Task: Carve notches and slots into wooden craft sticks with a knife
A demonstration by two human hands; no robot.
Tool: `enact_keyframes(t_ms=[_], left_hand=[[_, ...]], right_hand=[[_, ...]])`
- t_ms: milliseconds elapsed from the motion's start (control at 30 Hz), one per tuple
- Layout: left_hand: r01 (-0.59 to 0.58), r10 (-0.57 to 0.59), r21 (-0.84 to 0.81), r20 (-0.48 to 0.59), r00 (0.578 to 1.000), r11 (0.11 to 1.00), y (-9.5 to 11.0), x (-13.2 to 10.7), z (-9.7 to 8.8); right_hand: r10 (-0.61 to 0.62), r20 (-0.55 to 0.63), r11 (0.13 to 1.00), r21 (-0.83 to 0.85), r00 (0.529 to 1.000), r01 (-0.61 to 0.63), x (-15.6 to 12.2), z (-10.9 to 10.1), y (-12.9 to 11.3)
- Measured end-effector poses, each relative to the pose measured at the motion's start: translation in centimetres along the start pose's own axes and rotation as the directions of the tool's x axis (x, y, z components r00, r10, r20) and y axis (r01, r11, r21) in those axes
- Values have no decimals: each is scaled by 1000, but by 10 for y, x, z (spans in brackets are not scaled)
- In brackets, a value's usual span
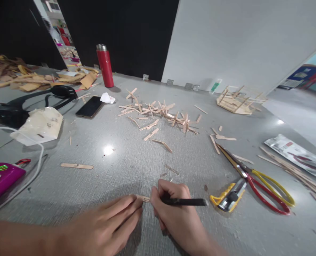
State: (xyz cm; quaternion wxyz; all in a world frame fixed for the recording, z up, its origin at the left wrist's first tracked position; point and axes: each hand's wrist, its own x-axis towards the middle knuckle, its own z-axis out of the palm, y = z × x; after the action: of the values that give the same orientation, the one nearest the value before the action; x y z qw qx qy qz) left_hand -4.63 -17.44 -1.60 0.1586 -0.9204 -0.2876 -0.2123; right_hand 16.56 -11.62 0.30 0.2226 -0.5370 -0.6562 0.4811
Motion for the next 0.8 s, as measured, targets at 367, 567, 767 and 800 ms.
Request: enact_keyframes(t_ms=[367,567,767,800], left_hand=[[243,-194,-189,245,950,951,-3,2,-12],[365,-247,-292,371,895,884,-6,3,-14],[404,-255,-363,394,883,840,-8,7,-13],[406,-260,-366,387,885,837,-8,8,-12]], right_hand=[[-90,-192,996,-17,977,88,0,-32,0],[-146,-180,988,-72,973,135,-1,-28,6],[-162,-165,985,-89,973,149,3,-25,6],[-163,-159,985,-87,974,150,3,-23,5]])
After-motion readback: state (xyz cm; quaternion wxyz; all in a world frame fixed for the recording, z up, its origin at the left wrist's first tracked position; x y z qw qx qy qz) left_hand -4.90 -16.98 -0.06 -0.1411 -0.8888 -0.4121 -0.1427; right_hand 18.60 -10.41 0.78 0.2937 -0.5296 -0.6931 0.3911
